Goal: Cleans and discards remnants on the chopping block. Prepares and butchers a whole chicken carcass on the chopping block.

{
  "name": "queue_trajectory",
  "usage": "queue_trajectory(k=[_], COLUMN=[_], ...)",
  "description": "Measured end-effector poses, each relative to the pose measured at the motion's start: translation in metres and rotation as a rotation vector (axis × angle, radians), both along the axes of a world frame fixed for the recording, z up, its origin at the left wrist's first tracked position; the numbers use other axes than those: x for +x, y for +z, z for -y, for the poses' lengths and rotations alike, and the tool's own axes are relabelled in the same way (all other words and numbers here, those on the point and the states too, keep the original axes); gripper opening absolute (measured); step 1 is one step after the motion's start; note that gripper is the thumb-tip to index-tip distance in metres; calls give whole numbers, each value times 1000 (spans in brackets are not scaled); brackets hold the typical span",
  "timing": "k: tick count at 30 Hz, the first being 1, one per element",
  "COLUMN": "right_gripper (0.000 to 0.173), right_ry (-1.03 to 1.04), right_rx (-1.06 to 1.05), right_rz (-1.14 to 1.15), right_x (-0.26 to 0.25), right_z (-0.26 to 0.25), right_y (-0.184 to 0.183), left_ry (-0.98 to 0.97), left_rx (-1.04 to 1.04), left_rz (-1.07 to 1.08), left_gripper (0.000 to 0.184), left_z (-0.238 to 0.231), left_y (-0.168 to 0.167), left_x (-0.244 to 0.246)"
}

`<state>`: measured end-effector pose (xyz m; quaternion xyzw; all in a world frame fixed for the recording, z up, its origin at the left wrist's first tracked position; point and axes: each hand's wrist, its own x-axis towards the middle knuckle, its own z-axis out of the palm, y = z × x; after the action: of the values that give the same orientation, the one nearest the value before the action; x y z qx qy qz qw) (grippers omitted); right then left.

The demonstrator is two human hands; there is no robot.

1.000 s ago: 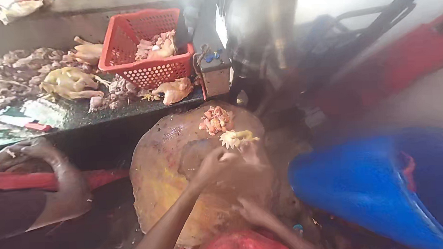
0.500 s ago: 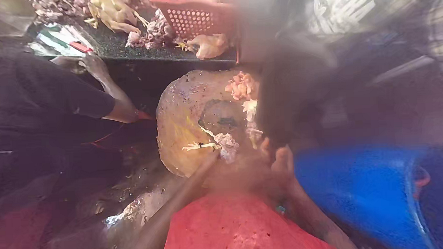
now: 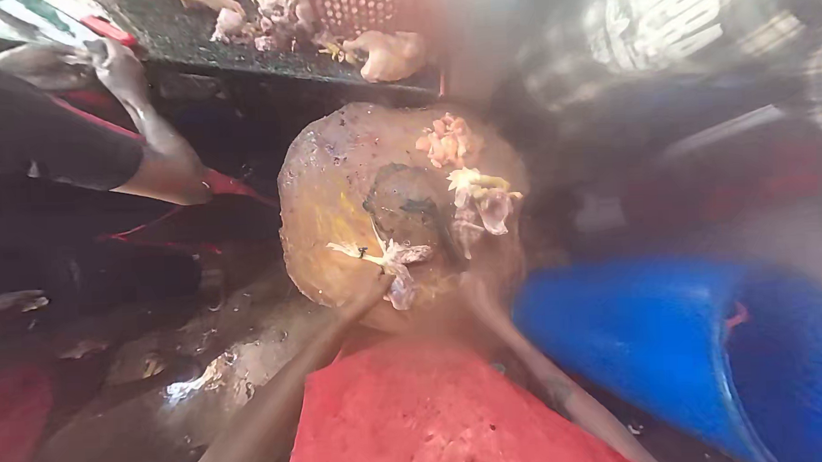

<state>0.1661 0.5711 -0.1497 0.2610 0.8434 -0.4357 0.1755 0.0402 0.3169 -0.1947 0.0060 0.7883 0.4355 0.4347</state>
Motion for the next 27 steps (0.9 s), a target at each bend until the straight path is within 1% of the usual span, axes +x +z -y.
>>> queue_trajectory(k=[1,2,3,4,5,6,7,9,10,11,13,15,16,17,18,19,20,21,23,24,26,27], right_gripper=[51,50,48,46,47,54,56,50,51,53,52,51,51,50,49,49,52,56,57,54,52,51], right_ry=[18,32,36,34,52,88,126,188,200,198,187,162,157,155,164,171,167,155,134,112,107,128], right_rx=[-26,-58,-96,-136,-156,-130,-83,-30,-33,-31,-1,-70,-110,-146,-161,-143,-104,-57,30,23,-50,-106], right_rz=[44,40,-17,-122,-244,-323,-320,-90,38,101,55,-107,-193,-230,-178,-60,62,133,115,79,-25,-66], right_x=[-5,-12,-10,-4,-3,-2,0,-5,-10,-15,-21,-11,-9,-6,-2,-2,-3,-3,-6,-3,-6,-6], right_z=[-2,1,11,24,36,44,49,44,38,33,37,52,59,63,64,61,55,49,44,47,54,60], right_y=[5,19,34,50,62,66,61,38,25,19,31,50,54,51,46,36,24,15,17,28,53,59], left_ry=[-35,-66,-93,-100,-83,-60,-39,-30,-36,-43,-33,-37,-38,-36,-34,-28,-20,-13,28,35,64,81], left_rx=[27,42,45,53,53,53,50,63,63,59,72,59,50,43,38,34,25,4,-59,-94,-111,-107], left_rz=[15,16,18,27,31,40,42,47,48,42,29,13,1,-2,2,-3,-8,-12,-23,-18,-17,-17], left_gripper=[35,36,38,38,37,38,37,36,36,36,37,36,35,34,34,35,36,37,38,39,39,39], left_z=[-5,-12,-18,-23,-28,-31,-32,-31,-29,-27,-21,-17,-17,-17,-17,-16,-15,-11,5,16,29,33], left_y=[0,1,-1,-4,-7,-9,-12,-12,-11,-11,-9,-7,-6,-5,-4,-3,-3,-1,5,8,4,1], left_x=[7,10,17,25,26,28,28,26,26,25,21,24,24,25,26,26,24,23,21,24,22,23])
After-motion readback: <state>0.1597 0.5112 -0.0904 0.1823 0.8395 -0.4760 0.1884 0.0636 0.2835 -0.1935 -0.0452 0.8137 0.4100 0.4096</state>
